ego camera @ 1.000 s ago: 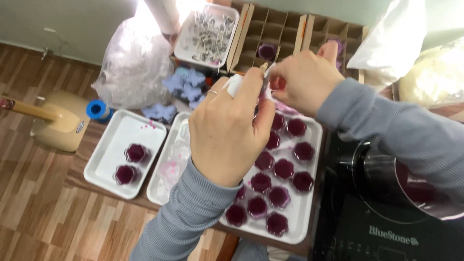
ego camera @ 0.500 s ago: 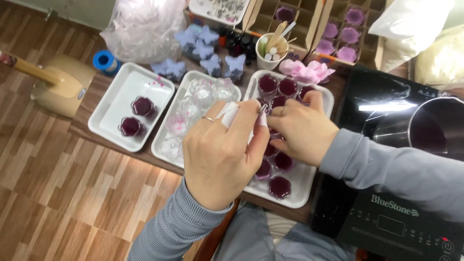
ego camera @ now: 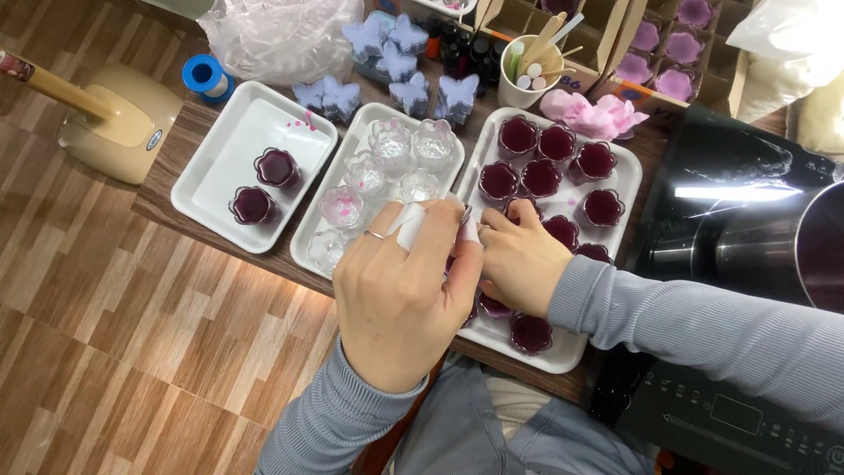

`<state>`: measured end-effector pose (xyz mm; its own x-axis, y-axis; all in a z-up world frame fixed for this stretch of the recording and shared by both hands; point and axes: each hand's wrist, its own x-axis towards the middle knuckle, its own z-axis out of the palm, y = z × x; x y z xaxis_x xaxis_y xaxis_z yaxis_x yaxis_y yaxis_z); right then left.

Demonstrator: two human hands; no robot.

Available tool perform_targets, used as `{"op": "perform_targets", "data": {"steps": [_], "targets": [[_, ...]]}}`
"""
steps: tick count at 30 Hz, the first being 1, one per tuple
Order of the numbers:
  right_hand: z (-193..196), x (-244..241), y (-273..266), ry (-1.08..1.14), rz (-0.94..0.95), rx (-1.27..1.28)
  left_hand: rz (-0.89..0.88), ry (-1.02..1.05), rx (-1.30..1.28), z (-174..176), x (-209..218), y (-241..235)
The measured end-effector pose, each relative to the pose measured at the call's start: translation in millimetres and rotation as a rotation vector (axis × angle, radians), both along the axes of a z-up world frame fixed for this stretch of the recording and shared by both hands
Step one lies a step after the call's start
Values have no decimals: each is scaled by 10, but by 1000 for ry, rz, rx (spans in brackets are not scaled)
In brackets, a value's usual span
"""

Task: The person spoons melted purple wax from a pot on a hot plate into flower-shaped molds, then trims the edges of set candles with a small tool, wipes the candles with a pink cloth, and places the finished candles into a cardboard box.

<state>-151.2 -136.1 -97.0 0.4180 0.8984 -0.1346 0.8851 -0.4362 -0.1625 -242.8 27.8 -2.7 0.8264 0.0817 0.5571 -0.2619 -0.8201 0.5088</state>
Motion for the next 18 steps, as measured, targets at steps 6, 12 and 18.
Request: {"op": "perform_targets", "data": {"steps": [6, 12, 18], "targets": [[-28, 4, 106, 11, 2, -30, 13, 6, -25, -13, -2, 26], [-33, 20, 162, -62, 33, -16, 45, 14, -21, -19, 13, 51], [-50, 52, 177, -84, -5, -89, 48, -3, -18, -40, 28, 59]]}}
